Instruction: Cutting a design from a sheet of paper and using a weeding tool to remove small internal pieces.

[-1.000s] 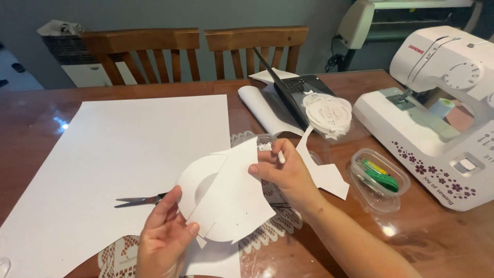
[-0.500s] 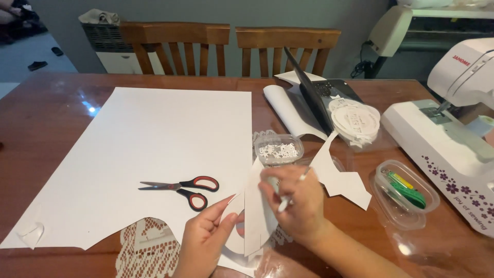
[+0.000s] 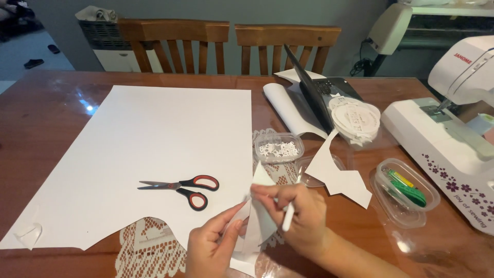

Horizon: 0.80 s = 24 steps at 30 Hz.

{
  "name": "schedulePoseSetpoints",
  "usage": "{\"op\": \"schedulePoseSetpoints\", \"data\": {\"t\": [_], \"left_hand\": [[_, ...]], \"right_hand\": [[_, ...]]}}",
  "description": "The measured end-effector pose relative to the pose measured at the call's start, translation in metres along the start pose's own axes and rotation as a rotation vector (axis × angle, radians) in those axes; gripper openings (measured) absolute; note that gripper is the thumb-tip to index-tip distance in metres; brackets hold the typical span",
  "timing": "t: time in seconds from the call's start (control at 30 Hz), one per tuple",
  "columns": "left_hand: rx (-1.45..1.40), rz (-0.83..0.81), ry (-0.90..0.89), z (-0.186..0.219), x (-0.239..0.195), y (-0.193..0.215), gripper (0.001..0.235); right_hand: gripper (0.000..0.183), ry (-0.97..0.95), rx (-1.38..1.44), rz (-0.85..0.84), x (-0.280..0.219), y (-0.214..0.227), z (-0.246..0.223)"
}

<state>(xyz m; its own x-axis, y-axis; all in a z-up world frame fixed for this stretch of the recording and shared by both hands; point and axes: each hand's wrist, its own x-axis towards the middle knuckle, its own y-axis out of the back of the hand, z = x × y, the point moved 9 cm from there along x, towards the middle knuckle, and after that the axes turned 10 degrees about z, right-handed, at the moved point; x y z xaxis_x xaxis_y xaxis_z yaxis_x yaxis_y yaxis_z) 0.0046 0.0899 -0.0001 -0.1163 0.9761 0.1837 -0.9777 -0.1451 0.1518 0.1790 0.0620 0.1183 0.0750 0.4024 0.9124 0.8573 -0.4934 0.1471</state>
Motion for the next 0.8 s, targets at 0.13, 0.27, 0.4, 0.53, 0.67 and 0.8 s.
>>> {"op": "schedulePoseSetpoints", "data": {"t": [0.13, 0.27, 0.4, 0.53, 0.67, 0.8], "left_hand": [[-0.127, -0.017, 0.232, 0.006, -0.001, -0.001, 0.04], [-0.261, -0.021, 0.342, 0.005, -0.004, -0.003, 0.043], [-0.251, -0.022, 0.43, 0.002, -0.005, -0.002, 0.044], [-0.264, 0.05, 0.362, 0.007, 0.002, 0.007, 0.043], [-0.298, 0.083, 0.404, 0.008, 0.002, 0.009, 0.042], [-0.324, 0.164, 0.421, 0.005, 0.005, 0.018, 0.04]], "right_hand": [[0.035, -0.046, -0.109, 0.046, 0.017, 0.023, 0.028], [0.037, 0.031, -0.177, 0.077, 0.028, 0.033, 0.027], [0.036, 0.084, -0.262, 0.078, 0.028, 0.035, 0.03], [0.038, 0.076, -0.369, 0.128, 0.031, 0.043, 0.031], [0.037, 0.027, -0.368, 0.174, 0.035, 0.05, 0.036], [0.035, 0.038, -0.369, 0.172, 0.037, 0.05, 0.032]]}}
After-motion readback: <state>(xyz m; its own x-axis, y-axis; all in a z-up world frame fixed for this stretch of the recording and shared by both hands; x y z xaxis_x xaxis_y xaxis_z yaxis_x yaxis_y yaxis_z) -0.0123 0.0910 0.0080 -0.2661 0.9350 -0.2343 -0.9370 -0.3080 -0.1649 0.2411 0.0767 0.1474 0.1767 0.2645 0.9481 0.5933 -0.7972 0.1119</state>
